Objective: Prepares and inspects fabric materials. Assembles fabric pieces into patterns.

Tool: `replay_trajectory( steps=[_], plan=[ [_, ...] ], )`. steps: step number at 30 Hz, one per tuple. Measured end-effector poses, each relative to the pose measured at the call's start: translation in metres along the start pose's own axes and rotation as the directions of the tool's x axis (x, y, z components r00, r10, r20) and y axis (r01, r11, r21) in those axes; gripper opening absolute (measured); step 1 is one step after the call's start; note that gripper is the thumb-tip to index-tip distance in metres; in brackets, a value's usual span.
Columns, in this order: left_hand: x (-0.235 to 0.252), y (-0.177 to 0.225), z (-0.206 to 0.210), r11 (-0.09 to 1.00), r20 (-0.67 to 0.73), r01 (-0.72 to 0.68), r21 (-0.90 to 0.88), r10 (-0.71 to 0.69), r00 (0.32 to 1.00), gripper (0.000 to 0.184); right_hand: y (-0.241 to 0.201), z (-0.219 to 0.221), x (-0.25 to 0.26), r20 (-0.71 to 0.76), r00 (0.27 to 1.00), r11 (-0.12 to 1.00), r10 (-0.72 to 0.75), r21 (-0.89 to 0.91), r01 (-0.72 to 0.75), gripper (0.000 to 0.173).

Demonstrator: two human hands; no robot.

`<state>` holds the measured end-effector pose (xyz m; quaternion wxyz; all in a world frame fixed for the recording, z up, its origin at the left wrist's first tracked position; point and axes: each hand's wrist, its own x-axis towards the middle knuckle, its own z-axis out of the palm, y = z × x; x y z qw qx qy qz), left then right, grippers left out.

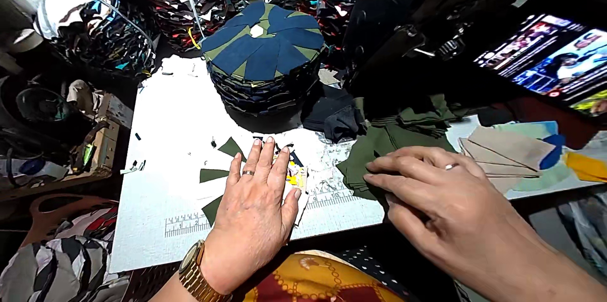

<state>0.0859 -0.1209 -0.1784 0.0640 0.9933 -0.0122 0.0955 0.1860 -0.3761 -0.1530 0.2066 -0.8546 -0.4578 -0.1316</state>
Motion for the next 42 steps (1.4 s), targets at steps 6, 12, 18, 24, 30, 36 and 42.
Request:
replay_trajectory(
  steps=[6,12,18,24,30,36,42],
  plan=[
    [0.001,0.000,-0.001,1.000,0.009,0.000,0.004,0.000,1.000,0.064,-0.004,-0.009,0.006,-0.196,0.976,0.985,0.093,0.161,-0.062,0.023],
    [0.001,0.000,-0.003,1.000,0.022,-0.003,0.000,0.003,1.000,0.064,-0.007,0.014,0.008,-0.115,0.993,0.997,-0.005,0.077,0.014,0.023],
    [0.000,-0.001,-0.003,1.000,0.028,-0.009,-0.002,0.009,1.000,0.064,-0.009,0.015,0.009,-0.103,0.995,0.999,-0.012,0.045,0.017,0.022],
    [0.000,0.000,-0.004,1.000,0.030,-0.008,-0.002,0.008,1.000,0.064,-0.012,0.018,0.014,-0.091,0.995,1.000,-0.025,-0.017,0.024,0.021],
    [0.000,0.000,-0.004,1.000,0.022,-0.006,-0.013,0.006,1.000,0.064,-0.013,0.024,0.017,-0.105,0.993,0.997,-0.058,-0.061,0.052,0.020],
    [0.000,0.000,-0.005,1.000,0.036,-0.002,-0.005,0.003,0.999,0.064,-0.011,0.019,0.015,-0.050,0.996,0.996,-0.067,-0.060,0.064,0.020],
    [0.000,0.000,-0.004,1.000,0.036,0.001,-0.002,-0.001,0.999,0.064,-0.011,0.020,0.020,-0.045,0.995,0.995,-0.085,-0.055,0.083,0.018]
  ],
)
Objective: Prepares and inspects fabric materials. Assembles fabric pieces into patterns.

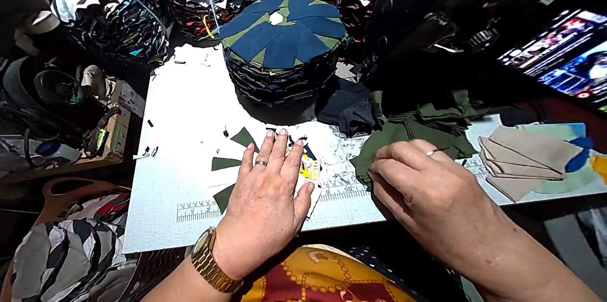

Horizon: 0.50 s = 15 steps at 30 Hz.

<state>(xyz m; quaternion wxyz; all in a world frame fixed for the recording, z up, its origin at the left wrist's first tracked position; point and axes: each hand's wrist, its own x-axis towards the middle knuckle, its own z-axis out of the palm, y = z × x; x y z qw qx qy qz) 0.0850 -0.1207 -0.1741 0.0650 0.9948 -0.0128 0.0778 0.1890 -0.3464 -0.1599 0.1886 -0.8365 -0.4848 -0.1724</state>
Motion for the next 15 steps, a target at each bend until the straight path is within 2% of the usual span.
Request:
replay_trajectory(
  steps=[5,8,12,15],
  plan=[
    [0.000,-0.001,-0.002,0.999,0.003,-0.008,-0.050,0.008,1.000,0.064,0.002,0.007,0.005,0.017,1.000,1.000,-0.017,-0.021,0.017,0.016],
    [-0.002,-0.003,-0.008,0.988,-0.079,-0.035,-0.149,0.023,0.997,0.060,0.011,0.004,0.002,0.037,0.999,0.999,0.003,0.045,-0.005,0.017],
    [0.002,0.002,-0.024,0.971,-0.247,-0.181,-0.159,0.138,0.959,0.042,0.022,-0.005,-0.002,0.024,0.999,0.983,0.028,0.182,-0.032,0.021],
    [0.005,0.011,-0.024,0.945,-0.203,-0.269,-0.187,0.230,0.952,0.032,0.024,-0.007,-0.004,0.007,1.000,0.979,0.015,0.203,-0.016,0.022]
  ],
)
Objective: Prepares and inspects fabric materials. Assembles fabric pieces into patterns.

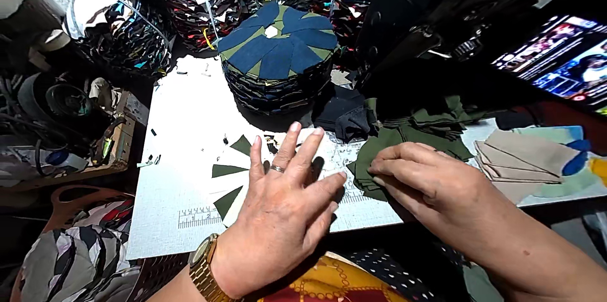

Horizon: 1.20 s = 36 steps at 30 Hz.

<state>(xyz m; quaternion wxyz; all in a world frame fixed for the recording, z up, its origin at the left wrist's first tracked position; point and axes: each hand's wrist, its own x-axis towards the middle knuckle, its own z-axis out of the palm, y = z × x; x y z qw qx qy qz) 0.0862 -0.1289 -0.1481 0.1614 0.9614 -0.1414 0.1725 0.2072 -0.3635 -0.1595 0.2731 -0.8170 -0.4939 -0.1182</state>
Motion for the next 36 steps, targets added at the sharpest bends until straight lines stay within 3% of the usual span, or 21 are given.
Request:
replay_trajectory(
  steps=[11,36],
  plan=[
    [0.016,0.017,0.024,0.999,0.143,-0.042,0.010,0.040,0.989,0.035,0.001,0.005,0.004,-0.024,0.999,0.999,-0.033,-0.022,0.032,0.020],
    [0.019,0.026,0.026,1.000,0.111,-0.028,0.002,0.027,0.993,0.038,0.006,0.010,0.003,-0.018,0.999,0.999,-0.043,-0.020,0.042,0.021]
  ],
)
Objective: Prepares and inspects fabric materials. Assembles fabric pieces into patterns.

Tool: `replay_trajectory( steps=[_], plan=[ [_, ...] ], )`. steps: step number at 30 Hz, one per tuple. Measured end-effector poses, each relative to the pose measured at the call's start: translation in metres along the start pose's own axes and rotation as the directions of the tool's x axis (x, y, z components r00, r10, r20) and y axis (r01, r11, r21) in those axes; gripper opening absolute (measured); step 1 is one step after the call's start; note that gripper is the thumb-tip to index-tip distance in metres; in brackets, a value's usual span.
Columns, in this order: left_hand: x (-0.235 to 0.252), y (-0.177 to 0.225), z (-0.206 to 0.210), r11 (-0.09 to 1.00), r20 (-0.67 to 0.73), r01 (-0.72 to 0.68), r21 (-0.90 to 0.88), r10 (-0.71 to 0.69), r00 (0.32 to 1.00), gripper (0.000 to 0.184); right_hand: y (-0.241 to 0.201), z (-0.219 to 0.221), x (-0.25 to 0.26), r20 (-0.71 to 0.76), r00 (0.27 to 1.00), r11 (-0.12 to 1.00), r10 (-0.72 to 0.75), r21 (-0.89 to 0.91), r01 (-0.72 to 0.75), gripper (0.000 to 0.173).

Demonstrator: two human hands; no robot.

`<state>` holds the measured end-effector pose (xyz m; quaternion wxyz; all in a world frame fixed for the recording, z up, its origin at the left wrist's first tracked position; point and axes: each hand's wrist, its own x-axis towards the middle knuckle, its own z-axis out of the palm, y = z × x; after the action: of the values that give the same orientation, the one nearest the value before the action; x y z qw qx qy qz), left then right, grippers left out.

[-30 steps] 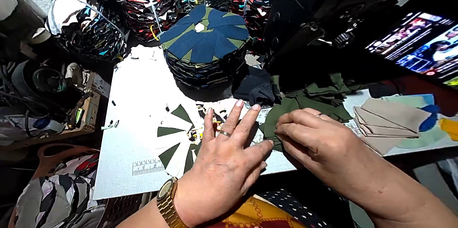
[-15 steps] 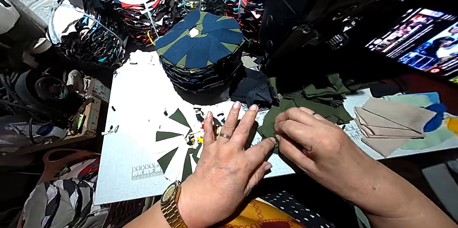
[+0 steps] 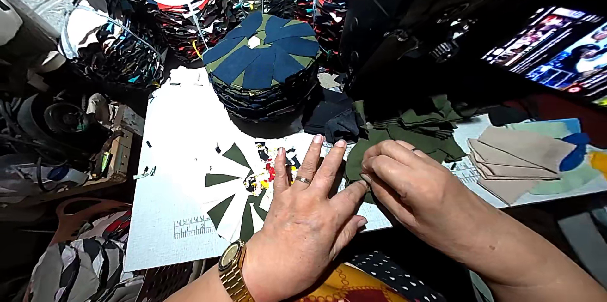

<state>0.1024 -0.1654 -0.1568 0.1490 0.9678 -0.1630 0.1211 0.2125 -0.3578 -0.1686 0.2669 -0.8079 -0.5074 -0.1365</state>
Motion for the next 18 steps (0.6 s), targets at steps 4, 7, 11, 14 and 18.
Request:
replay_trajectory(
  steps=[4,7,11,14,18],
  plan=[
    [0.0003,-0.0008,0.0010,1.000,0.004,0.015,0.022,-0.015,1.000,0.038,0.0002,0.0002,-0.0007,-0.003,1.000,1.000,0.003,-0.004,-0.003,0.021],
    [0.0005,-0.0003,-0.0004,1.000,0.003,0.006,0.018,-0.006,1.000,0.035,0.0006,0.0002,-0.0007,-0.005,1.000,1.000,0.007,-0.010,-0.007,0.020],
    [0.0013,-0.0014,-0.0008,0.999,-0.004,0.006,0.044,-0.006,1.000,0.037,0.0013,0.0005,-0.0009,-0.007,1.000,1.000,0.009,-0.008,-0.009,0.020],
    [0.0012,-0.0018,0.0002,0.998,0.002,0.010,0.054,-0.010,1.000,0.038,0.0012,0.0001,-0.0009,-0.008,1.000,1.000,0.016,-0.007,-0.016,0.020],
    [0.0003,-0.0024,-0.0007,0.999,-0.003,0.018,0.050,-0.018,1.000,0.037,0.0015,-0.0001,-0.0008,-0.013,1.000,1.000,0.017,0.007,-0.017,0.021]
  ],
)
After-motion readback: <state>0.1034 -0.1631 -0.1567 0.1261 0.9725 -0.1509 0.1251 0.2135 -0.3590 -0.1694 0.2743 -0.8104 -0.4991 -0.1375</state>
